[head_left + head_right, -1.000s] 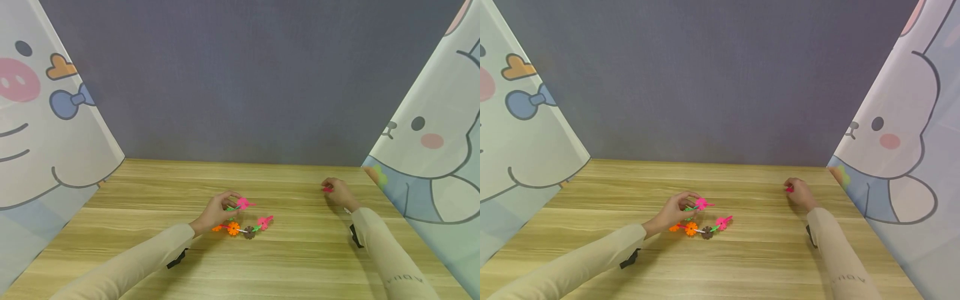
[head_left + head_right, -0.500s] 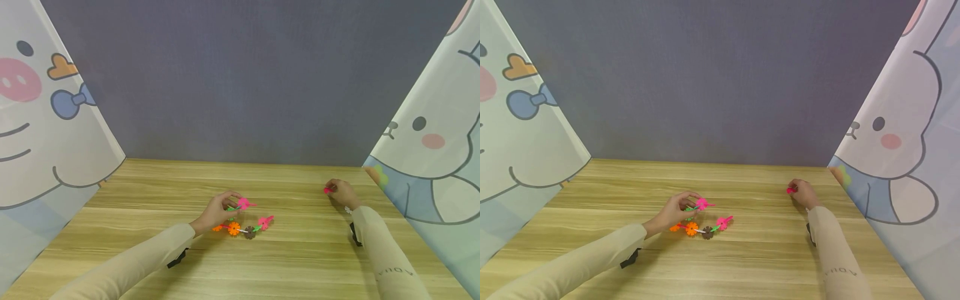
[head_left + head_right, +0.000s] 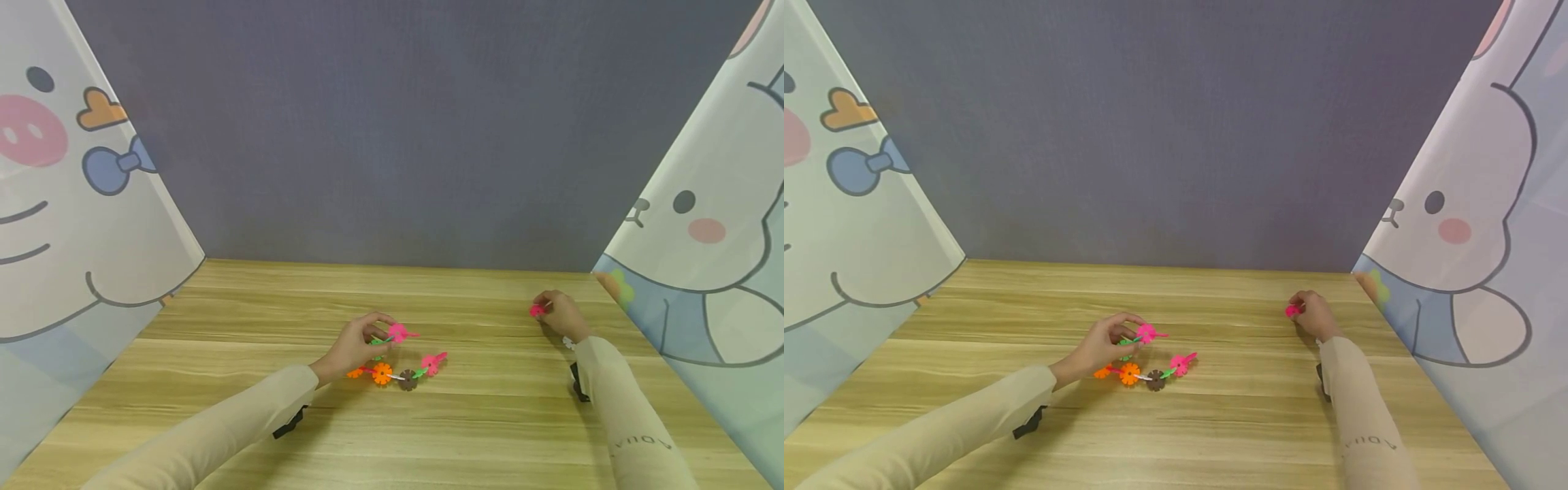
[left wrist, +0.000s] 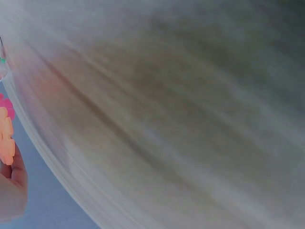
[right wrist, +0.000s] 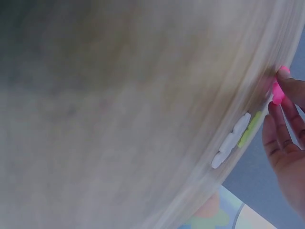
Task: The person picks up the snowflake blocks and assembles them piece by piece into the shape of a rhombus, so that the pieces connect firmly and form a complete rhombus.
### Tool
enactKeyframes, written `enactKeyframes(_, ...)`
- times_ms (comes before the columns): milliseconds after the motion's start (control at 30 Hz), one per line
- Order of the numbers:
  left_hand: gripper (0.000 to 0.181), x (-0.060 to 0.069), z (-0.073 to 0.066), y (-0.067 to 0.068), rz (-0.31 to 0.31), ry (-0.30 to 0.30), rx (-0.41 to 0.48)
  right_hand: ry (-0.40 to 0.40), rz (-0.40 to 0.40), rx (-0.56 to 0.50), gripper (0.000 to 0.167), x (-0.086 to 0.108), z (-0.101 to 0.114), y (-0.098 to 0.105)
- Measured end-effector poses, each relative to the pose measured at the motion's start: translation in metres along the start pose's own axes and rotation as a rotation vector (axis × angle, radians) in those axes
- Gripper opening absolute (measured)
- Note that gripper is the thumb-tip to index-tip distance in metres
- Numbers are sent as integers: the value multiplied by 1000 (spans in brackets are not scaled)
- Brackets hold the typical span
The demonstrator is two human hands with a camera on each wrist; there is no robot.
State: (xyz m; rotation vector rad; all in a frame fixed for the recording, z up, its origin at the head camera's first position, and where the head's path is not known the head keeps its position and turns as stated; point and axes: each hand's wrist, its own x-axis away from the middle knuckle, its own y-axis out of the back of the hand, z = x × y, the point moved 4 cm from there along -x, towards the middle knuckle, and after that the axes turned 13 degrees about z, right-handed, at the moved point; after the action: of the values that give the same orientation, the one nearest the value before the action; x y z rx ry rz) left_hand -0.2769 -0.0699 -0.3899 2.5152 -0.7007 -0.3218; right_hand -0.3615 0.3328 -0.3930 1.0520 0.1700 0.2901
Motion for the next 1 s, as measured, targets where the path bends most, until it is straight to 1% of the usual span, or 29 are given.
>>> enactKeyframes(133,34,0,0,0,3,-3,9,-1,-25,7,23,1,-2,2)
enactKeyframes(333,33,-1,0,-1,12,-10,22,42,-68,20,19,2,-4,8)
enactKeyframes(467,33,0,1,-1,15,-4,23,47,-71,3,22,5,-4,11)
enactKeyframes(533,33,0,1,-1,16,-4,21,42,-68,-11,20,6,-2,11)
enactKeyframes(633,33,0,1,-1,13,-4,14,41,-51,-38,18,8,4,11)
enactKeyframes(800,33,0,1,-1,11,-8,6,57,-12,-77,20,9,20,9)
enactKeyframes(933,33,1,0,-1,10,-5,9,86,-4,-120,19,9,35,5)
enactKeyframes(1000,33,1,0,-1,11,-3,14,118,4,-148,18,9,44,1)
